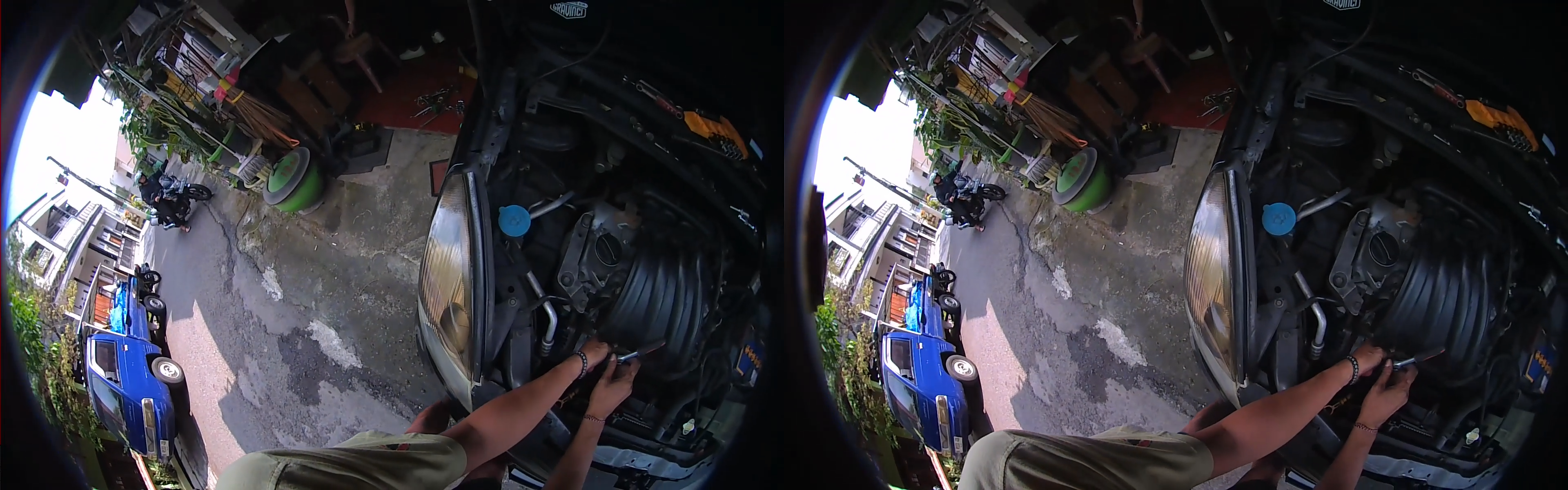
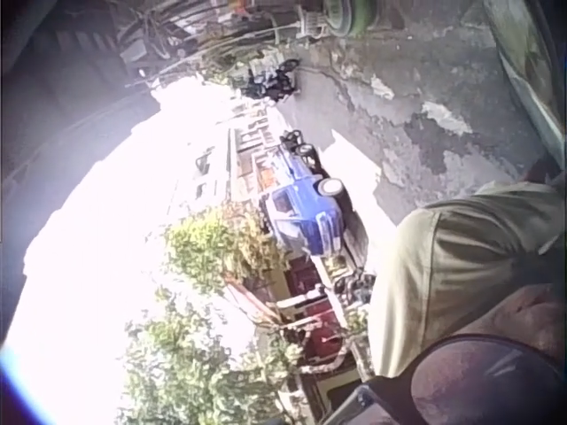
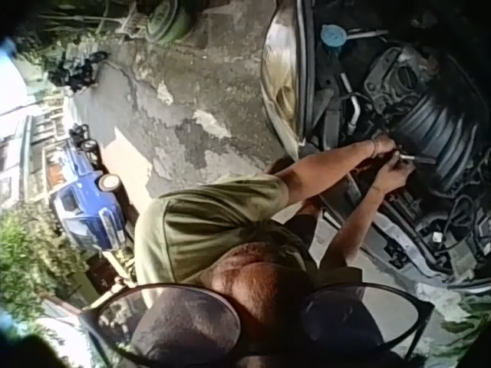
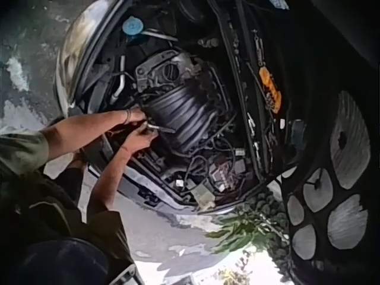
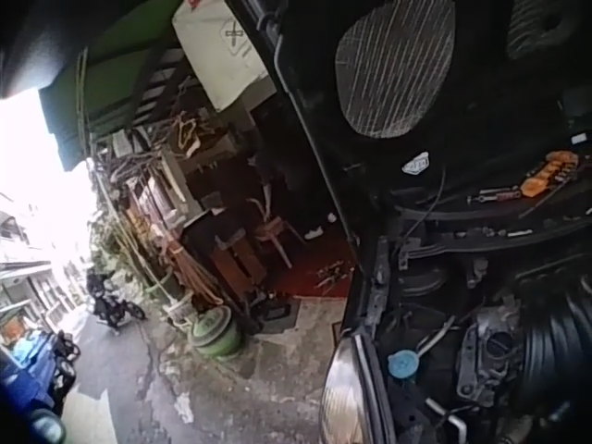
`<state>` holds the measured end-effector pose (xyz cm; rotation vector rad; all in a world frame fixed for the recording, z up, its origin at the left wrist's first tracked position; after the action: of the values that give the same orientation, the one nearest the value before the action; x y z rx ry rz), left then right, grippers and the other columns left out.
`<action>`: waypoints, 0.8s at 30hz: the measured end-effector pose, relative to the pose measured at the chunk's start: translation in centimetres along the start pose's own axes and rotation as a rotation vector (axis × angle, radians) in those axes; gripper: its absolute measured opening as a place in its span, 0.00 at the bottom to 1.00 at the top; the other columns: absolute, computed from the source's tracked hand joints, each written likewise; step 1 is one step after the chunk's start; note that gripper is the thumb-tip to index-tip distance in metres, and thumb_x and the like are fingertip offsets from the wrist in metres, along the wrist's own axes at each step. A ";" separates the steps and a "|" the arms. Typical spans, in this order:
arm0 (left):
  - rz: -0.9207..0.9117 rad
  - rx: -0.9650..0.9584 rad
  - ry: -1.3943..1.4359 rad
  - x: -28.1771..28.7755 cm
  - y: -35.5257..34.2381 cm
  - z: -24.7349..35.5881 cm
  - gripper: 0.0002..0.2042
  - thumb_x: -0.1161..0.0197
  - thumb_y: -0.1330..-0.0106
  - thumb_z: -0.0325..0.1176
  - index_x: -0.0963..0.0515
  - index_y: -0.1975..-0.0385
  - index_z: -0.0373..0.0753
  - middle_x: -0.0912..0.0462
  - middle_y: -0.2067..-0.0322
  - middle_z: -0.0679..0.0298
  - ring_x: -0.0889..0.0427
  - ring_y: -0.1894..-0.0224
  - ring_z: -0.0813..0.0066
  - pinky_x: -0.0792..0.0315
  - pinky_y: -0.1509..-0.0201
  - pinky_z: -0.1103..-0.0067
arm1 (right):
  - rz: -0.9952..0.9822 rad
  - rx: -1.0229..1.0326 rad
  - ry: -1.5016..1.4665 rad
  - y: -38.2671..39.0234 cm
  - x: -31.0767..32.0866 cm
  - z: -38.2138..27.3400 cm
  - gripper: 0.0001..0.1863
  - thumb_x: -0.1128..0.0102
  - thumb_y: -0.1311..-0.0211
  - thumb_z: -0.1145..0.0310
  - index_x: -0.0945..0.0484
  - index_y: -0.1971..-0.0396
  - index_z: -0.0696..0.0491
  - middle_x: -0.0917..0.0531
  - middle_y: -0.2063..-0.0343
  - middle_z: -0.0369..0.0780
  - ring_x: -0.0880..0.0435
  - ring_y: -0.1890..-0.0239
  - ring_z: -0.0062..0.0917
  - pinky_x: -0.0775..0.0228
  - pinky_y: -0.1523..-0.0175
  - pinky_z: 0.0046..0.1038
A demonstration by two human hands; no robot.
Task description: Using a socket wrench to disassemble or adjust components within a car's engine bay.
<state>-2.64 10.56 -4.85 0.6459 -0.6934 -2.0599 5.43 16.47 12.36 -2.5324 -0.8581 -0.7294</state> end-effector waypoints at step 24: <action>-0.209 0.012 0.198 -1.1 1.3 1.1 0.14 0.34 0.39 0.40 0.21 0.79 0.36 0.22 0.84 0.62 0.25 0.83 0.74 0.33 0.78 0.75 | 0.007 -0.101 -0.005 -0.5 1.0 0.6 0.12 0.36 0.40 0.72 0.29 0.63 0.60 0.23 0.75 0.47 0.21 0.73 0.38 0.31 0.63 0.39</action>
<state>-2.11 11.11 -2.97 0.9486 -0.5433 -2.1445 5.99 17.62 12.54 -2.6247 -0.8338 -0.7834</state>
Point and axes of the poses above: each hand's wrist, its own y-axis away from the middle knuckle, its own x-axis out of the back of the hand, z = x × y, the point moved 10 cm from there along -y, towards the middle knuckle
